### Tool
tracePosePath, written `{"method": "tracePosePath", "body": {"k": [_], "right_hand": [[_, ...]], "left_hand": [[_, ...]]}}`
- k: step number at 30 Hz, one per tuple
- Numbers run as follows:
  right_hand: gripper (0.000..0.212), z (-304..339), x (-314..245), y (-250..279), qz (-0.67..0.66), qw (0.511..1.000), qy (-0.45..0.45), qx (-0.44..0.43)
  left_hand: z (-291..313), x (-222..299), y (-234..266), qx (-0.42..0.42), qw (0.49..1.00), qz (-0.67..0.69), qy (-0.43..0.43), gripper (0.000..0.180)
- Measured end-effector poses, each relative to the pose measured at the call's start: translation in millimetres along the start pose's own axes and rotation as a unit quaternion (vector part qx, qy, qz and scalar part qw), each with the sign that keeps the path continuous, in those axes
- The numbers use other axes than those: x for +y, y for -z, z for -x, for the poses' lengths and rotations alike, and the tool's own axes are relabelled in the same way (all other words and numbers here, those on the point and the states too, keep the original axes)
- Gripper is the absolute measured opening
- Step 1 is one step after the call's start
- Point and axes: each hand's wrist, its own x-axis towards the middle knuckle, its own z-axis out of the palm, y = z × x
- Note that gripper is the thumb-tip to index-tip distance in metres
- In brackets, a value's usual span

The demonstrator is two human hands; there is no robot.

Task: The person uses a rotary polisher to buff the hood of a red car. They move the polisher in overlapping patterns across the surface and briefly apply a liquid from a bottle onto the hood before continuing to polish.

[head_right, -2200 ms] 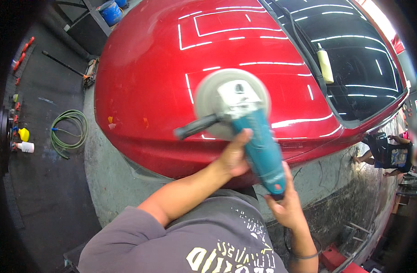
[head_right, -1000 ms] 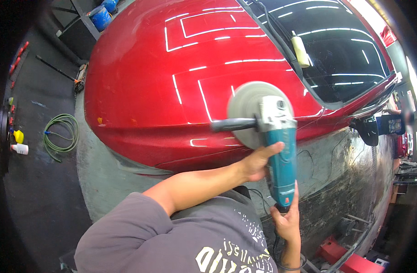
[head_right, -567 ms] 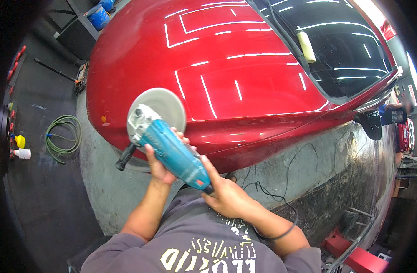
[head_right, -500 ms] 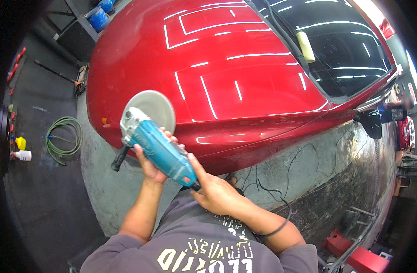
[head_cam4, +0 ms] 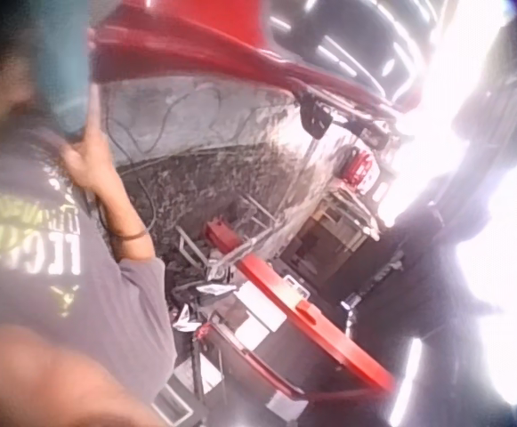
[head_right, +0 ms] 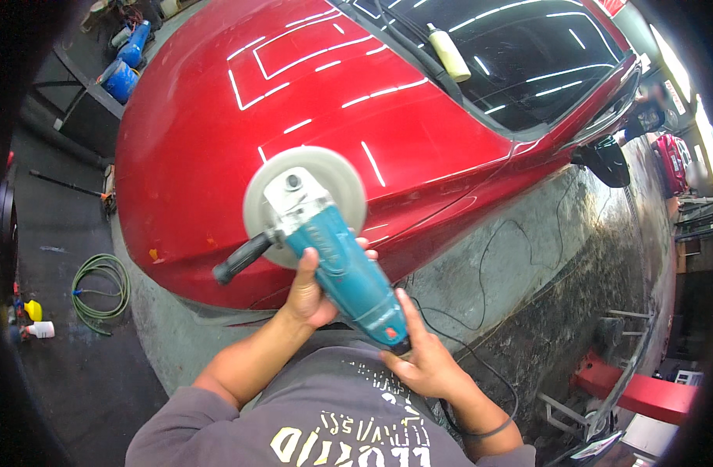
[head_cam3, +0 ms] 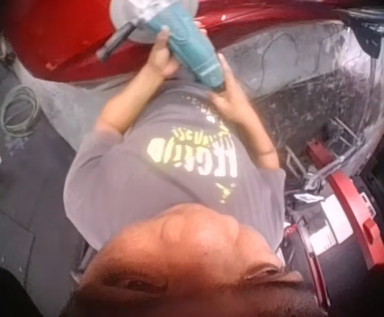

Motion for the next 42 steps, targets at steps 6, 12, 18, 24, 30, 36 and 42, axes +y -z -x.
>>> {"method": "tracePosePath", "body": {"k": [6, 12, 18, 24, 30, 36, 42], "right_hand": [[0.11, 48.8, 50.3, 101.2, -0.098, 0.982, -0.078, 0.144], [0.108, 71.7, 79.9, 190.2, -0.198, 0.941, -0.201, 0.189], [0.112, 63.1, 98.6, 200.7, -0.007, 0.995, -0.051, 0.085], [0.11, -7.3, 65.9, 169.2, 0.021, 0.993, 0.017, -0.118], [0.11, 6.0, 75.4, 181.5, 0.016, 0.997, -0.014, -0.07], [0.112, 66.2, 113.7, 229.8, -0.019, 0.988, -0.058, 0.14], [0.112, 61.9, 118.6, 224.4, -0.049, 0.987, -0.069, 0.134]], "left_hand": [[-124.9, -99.6, -82.9, -0.076, 0.991, 0.033, 0.107, 0.074], [-212.4, -174.7, -158.5, -0.089, 0.988, 0.019, 0.123, 0.065], [-172.5, -153.8, -131.3, -0.075, 0.993, 0.029, 0.085, 0.092], [-91.7, -86.1, -56.8, -0.005, 0.998, 0.003, -0.061, 0.116], [-107.2, -95.2, -76.2, -0.002, 0.999, -0.034, -0.027, 0.121], [-208.8, -175.9, -137.9, -0.123, 0.982, 0.03, 0.139, 0.09], [-210.6, -171.7, -136.7, -0.113, 0.984, 0.021, 0.137, 0.092]]}}
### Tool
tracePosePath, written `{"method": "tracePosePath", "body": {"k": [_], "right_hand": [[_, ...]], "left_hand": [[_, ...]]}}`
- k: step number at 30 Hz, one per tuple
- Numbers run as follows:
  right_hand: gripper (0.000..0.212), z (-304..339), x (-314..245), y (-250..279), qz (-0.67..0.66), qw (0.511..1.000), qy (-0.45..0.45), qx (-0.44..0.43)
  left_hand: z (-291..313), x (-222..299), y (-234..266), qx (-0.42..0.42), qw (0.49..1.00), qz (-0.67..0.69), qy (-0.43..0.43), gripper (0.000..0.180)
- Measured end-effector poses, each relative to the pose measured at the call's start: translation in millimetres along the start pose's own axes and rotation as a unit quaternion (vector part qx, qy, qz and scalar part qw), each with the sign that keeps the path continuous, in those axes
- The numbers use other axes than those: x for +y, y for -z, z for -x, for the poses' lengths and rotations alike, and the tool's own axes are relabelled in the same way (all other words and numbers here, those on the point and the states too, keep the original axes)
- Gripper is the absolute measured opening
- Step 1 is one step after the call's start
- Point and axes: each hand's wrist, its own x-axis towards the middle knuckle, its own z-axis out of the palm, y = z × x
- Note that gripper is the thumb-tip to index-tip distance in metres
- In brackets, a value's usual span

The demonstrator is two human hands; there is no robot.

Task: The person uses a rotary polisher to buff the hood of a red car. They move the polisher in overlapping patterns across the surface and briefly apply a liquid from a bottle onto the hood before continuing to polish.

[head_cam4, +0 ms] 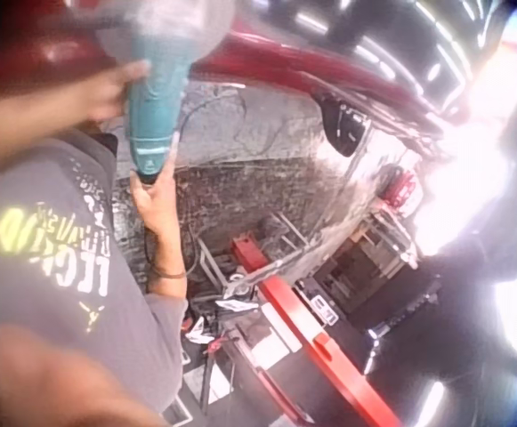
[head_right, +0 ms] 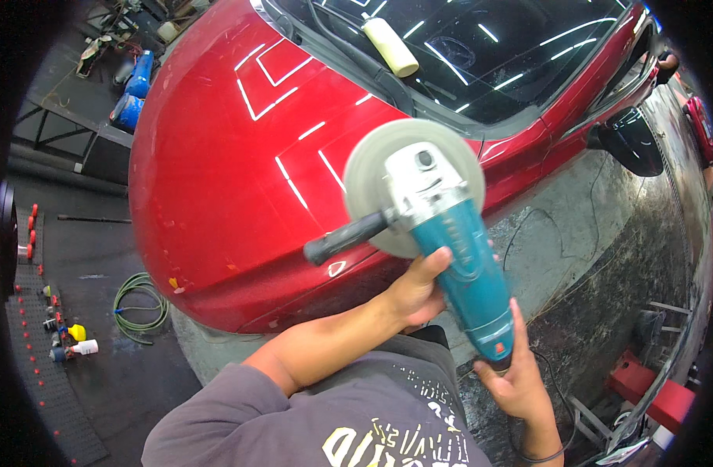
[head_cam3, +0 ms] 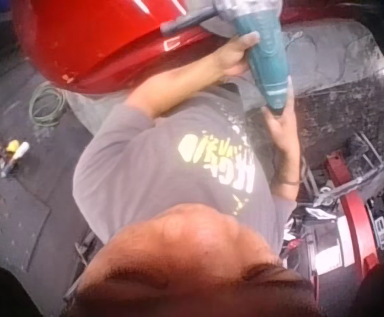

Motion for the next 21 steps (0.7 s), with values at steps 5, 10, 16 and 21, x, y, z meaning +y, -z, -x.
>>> {"method": "tracePosePath", "body": {"k": [5, 10, 16, 21], "right_hand": [[0.115, 4.0, -20.0, -22.0, 0.027, 0.987, -0.041, -0.153], [0.112, -25.3, -45.2, -56.0, 0.037, 0.96, 0.005, -0.277], [0.113, -33.6, -58.4, -53.5, 0.04, 0.966, 0.038, -0.254], [0.11, -9.9, -34.0, 10.0, 0.045, 0.996, -0.012, -0.081]], "left_hand": [[85.8, 12.0, 6.8, 0.041, 0.998, 0.002, -0.05, 0.111], [152.8, 34.6, 22.0, 0.113, 0.987, -0.032, -0.114, 0.121], [148.3, 52.7, 17.6, 0.138, 0.983, -0.03, -0.12, 0.122], [37.4, 20.7, -6.5, 0.031, 0.998, 0.041, -0.024, 0.085]]}}
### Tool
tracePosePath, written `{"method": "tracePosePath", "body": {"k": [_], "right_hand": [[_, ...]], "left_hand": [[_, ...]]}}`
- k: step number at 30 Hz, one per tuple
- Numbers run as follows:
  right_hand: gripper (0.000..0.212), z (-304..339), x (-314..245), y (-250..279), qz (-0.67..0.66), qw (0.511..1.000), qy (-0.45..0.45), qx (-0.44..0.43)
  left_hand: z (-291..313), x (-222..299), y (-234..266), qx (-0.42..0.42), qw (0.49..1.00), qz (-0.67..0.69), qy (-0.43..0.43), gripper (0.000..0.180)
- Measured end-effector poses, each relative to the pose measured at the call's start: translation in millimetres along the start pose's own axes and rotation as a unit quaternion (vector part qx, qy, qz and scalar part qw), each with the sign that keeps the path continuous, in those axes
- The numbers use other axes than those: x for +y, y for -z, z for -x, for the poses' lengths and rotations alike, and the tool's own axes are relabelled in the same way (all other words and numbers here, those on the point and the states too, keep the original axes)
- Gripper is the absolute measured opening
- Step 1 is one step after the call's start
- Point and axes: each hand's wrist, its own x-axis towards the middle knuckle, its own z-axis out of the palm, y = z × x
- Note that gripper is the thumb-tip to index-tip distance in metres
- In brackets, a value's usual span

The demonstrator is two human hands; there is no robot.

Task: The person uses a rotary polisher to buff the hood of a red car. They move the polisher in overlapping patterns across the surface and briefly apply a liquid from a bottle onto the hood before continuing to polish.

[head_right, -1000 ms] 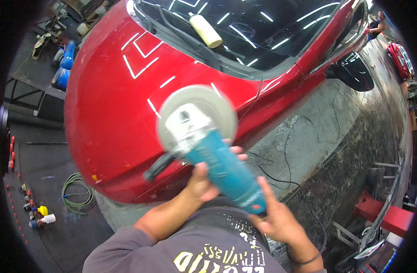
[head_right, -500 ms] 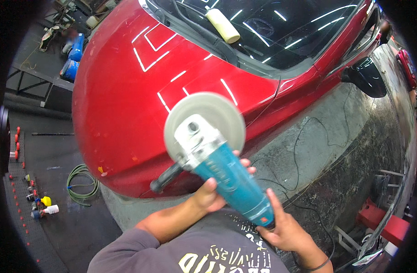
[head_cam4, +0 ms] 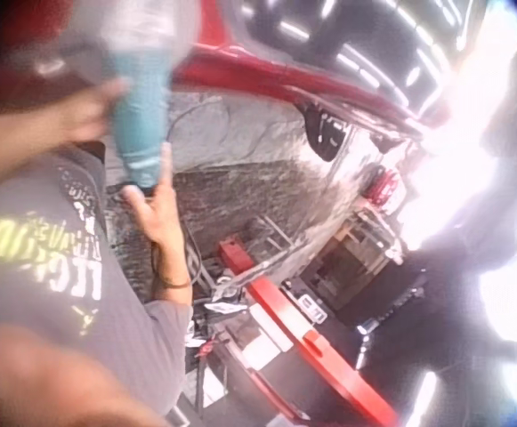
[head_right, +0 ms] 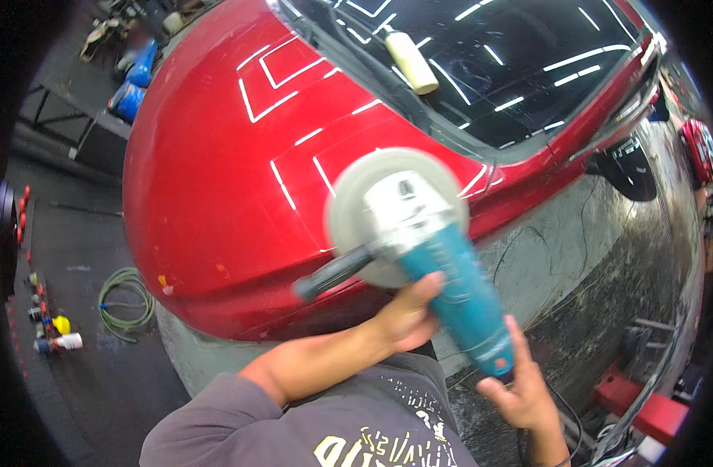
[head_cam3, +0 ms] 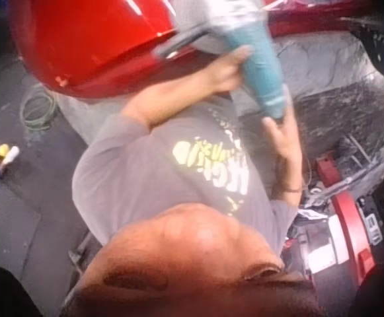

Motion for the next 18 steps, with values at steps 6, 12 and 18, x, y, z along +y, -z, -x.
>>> {"method": "tracePosePath", "body": {"k": [6, 12, 18], "right_hand": [[0.096, -16.6, -17.3, 22.7, -0.139, 0.984, -0.075, 0.078], [0.085, -128.9, -44.8, 13.1, 0.006, 0.996, 0.056, 0.069], [0.074, -187.9, -110.5, -10.8, -0.074, 0.991, 0.099, 0.041]], "left_hand": [[-67.6, 9.6, -21.0, -0.016, 0.999, -0.017, -0.03, 0.073], [-83.6, 110.1, 8.9, -0.016, 0.993, -0.006, -0.117, 0.067], [-101.8, 203.1, 19.9, -0.097, 0.98, -0.093, -0.148, 0.067]]}}
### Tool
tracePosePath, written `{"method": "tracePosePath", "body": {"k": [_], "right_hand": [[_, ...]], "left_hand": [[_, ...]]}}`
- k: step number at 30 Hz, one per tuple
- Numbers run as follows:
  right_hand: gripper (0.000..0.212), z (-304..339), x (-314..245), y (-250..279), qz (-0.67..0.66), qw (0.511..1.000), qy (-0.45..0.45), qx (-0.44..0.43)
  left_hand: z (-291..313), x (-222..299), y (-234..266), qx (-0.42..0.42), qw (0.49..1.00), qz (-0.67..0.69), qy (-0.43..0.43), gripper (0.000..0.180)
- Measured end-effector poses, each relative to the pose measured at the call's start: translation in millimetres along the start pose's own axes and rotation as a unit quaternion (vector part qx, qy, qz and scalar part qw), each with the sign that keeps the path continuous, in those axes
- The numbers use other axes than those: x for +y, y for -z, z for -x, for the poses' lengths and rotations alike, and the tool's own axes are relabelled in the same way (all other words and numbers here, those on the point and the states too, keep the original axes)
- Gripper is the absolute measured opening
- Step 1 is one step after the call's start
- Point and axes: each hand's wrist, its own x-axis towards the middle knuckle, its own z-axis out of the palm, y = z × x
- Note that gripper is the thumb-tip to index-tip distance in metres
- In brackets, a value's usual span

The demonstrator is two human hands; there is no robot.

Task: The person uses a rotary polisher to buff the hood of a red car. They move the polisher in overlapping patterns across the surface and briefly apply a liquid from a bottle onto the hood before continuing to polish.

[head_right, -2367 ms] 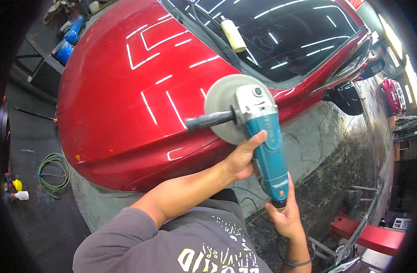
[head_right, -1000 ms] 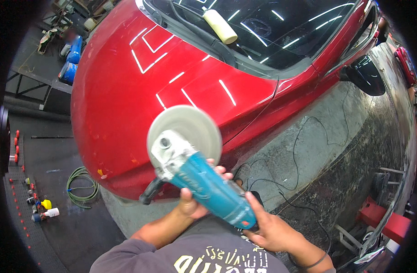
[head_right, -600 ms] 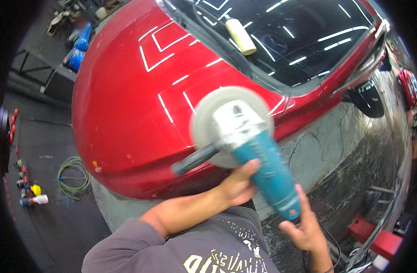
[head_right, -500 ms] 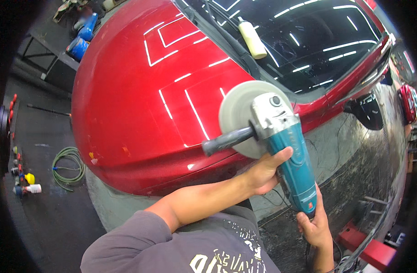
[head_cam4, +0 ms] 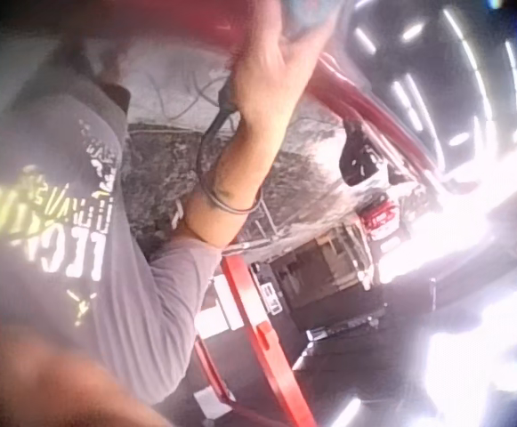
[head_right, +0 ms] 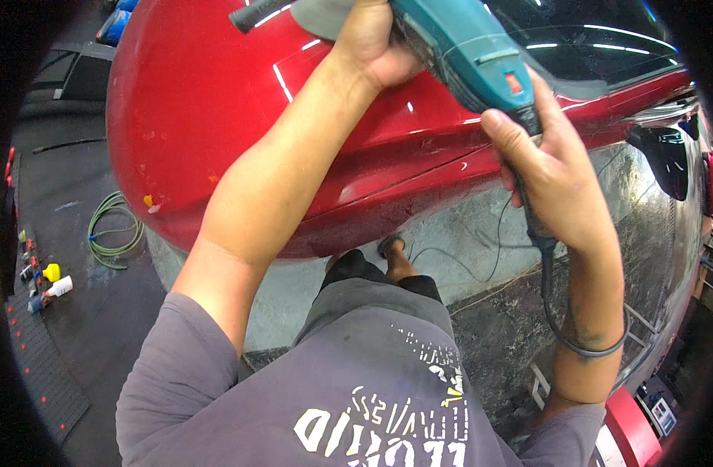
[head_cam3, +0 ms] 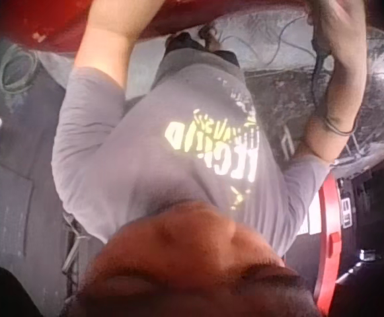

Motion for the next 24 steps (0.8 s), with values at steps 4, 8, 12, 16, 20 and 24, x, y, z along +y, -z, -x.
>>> {"method": "tracePosePath", "body": {"k": [4, 8, 12, 16, 20, 24], "right_hand": [[0.076, 16.1, 23.0, 13.1, 0.021, 1.0, -0.018, 0.015], [0.077, 54.0, 40.8, 29.2, 0.025, 0.999, -0.041, 0.015], [0.089, 111.3, 52.6, 47.2, 0.036, 0.993, -0.109, 0.015], [0.098, 178.0, 70.6, 63.2, 0.052, 0.983, -0.173, 0.025], [0.1, 239.6, 98.6, 67.2, -0.017, 0.98, -0.174, 0.096], [0.096, 236.7, 99.4, 50.2, -0.022, 0.978, -0.173, 0.111]], "left_hand": [[8.0, -32.6, 1.3, -0.022, 1.0, 0.021, 0.005, 0.066], [34.4, -67.8, -20.9, 0.025, 1.0, -0.009, -0.002, 0.076], [68.0, -108.7, -49.8, 0.086, 0.996, -0.008, -0.016, 0.065], [104.0, -167.9, -80.0, 0.125, 0.991, 0.042, 0.021, 0.058], [108.5, -199.6, -100.6, 0.084, 0.993, 0.072, 0.052, 0.062], [107.4, -190.0, -102.0, 0.08, 0.992, 0.067, 0.072, 0.059]]}}
